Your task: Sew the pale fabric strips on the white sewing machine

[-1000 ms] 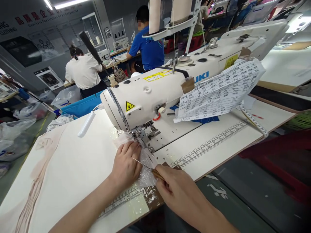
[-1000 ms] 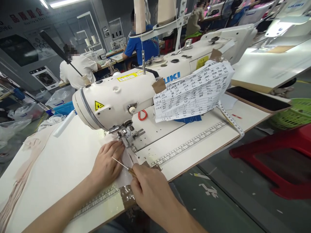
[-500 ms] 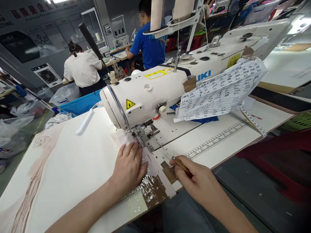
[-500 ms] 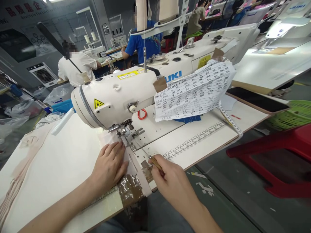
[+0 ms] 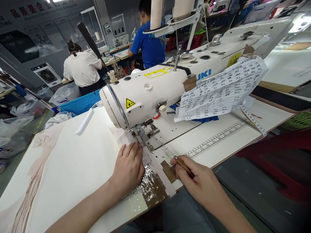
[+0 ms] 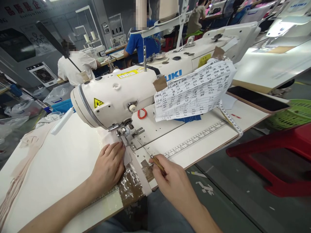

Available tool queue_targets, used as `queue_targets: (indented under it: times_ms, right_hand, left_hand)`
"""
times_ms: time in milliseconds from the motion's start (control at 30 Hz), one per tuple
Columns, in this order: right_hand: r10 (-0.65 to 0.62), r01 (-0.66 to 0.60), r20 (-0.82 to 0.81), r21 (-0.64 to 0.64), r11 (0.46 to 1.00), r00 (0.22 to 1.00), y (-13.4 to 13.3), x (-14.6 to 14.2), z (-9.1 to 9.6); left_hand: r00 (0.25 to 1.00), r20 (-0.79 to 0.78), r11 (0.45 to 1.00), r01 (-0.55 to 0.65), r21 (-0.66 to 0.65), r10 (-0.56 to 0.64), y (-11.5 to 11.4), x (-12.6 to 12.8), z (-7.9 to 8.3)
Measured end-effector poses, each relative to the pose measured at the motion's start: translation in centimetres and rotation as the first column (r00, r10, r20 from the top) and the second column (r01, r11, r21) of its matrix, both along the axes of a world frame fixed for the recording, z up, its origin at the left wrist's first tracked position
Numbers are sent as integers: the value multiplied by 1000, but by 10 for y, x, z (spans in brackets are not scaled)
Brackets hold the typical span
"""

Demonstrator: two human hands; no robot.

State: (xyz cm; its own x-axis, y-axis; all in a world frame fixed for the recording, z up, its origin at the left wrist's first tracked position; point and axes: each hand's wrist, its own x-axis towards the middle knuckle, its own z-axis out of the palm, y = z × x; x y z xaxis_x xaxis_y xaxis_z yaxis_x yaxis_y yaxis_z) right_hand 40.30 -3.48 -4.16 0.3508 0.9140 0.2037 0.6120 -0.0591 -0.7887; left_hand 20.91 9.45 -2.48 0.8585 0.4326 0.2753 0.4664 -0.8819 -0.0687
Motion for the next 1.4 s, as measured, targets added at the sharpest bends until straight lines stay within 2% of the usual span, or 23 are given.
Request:
queue_targets:
  times_ms: [267, 667, 933, 1067, 1167, 1300, 1400]
  right_hand:
    - [7, -7, -21, 8, 1000, 1000, 0, -1, 1]
    - [16, -16, -6, 0, 1000, 1000, -2, 2, -7]
    - [41, -42, -6, -57, 998, 999, -1, -4, 6]
    - [-44, 39, -118, -42, 998, 992, 4, -18, 18]
    - [-14, 8, -153, -37, 999, 988, 10, -27, 24]
    - [128, -134, 54, 121, 984, 990, 22, -32, 20]
    - [189, -237, 234, 198, 951, 954, 33, -39, 14]
  left_hand:
    - [1000, -5, 1000, 0, 3, 0, -1, 0, 0]
    - [1000, 7, 1000, -17, 6, 17, 0, 1, -1]
    - [999, -7, 998, -54, -10, 54, 7, 3, -4]
    - [996, -19, 994, -89, -57, 88, 11, 4, 0]
    - [991, -5, 985, -134, -108, 134, 15, 5, 3]
    - [990, 43, 981, -123, -152, 131, 20, 5, 2]
    - [991, 92, 983, -81, -164, 97, 23, 3, -1]
